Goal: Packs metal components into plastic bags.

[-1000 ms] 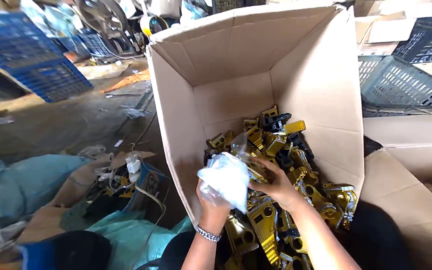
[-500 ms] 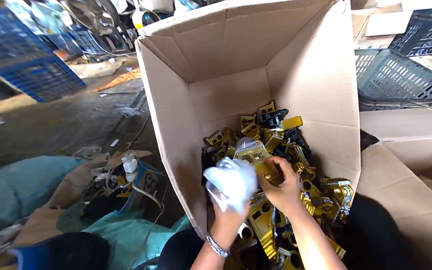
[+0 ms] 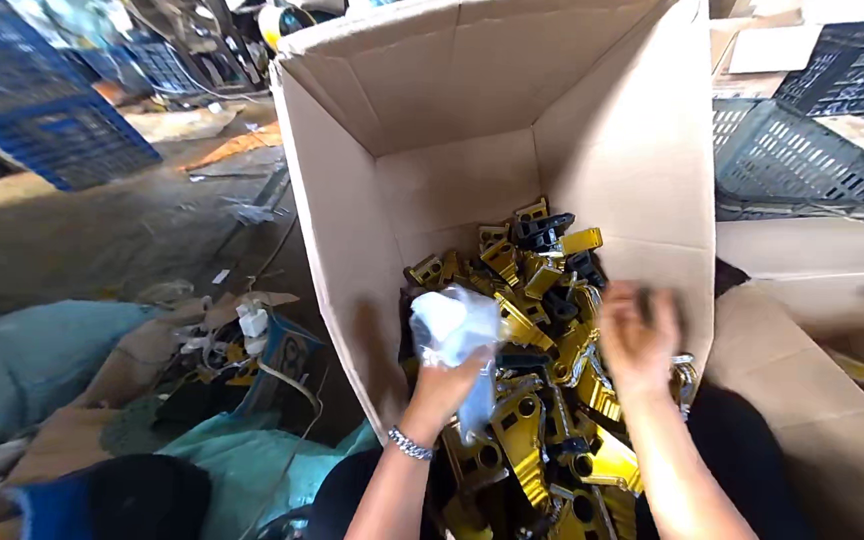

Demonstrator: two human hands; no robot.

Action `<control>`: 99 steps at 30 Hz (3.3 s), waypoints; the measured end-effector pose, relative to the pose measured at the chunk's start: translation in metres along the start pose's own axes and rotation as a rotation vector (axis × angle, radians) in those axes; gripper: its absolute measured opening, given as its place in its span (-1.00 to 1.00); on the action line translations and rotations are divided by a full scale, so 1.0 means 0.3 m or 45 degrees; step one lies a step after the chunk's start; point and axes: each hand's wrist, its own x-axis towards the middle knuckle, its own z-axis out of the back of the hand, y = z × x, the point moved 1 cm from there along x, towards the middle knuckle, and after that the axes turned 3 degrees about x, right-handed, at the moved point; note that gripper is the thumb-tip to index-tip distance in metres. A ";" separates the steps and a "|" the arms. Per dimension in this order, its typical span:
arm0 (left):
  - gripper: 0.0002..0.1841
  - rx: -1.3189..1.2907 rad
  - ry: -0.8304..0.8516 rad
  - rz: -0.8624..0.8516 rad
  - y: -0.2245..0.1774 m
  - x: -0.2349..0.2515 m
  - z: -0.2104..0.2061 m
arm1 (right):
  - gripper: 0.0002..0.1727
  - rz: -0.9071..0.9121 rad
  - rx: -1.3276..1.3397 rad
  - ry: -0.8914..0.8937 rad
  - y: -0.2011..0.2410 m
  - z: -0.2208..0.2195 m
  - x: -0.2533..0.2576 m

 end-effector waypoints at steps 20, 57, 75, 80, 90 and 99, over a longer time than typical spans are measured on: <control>-0.54 0.484 0.035 -0.273 -0.016 0.027 0.039 | -0.90 -0.577 -1.061 0.625 0.004 -0.072 -0.090; -0.22 0.247 -0.132 -0.465 0.042 0.002 -0.027 | -0.28 -0.543 -0.921 0.586 0.072 -0.079 -0.179; -0.64 -0.286 -0.329 0.079 -0.065 0.005 0.019 | -0.39 -0.197 -2.557 1.015 -0.228 -0.268 -0.090; -0.47 0.260 -0.209 -0.318 -0.017 -0.046 -0.002 | -0.23 -0.323 -2.500 0.910 -0.168 -0.279 -0.067; -0.30 0.596 -0.463 -0.645 0.048 0.012 0.021 | -0.23 -0.082 -1.560 0.406 -0.145 -0.214 -0.077; -0.57 0.011 0.058 -0.274 0.002 -0.061 0.029 | -0.64 0.161 -0.986 0.220 -0.038 -0.007 -0.100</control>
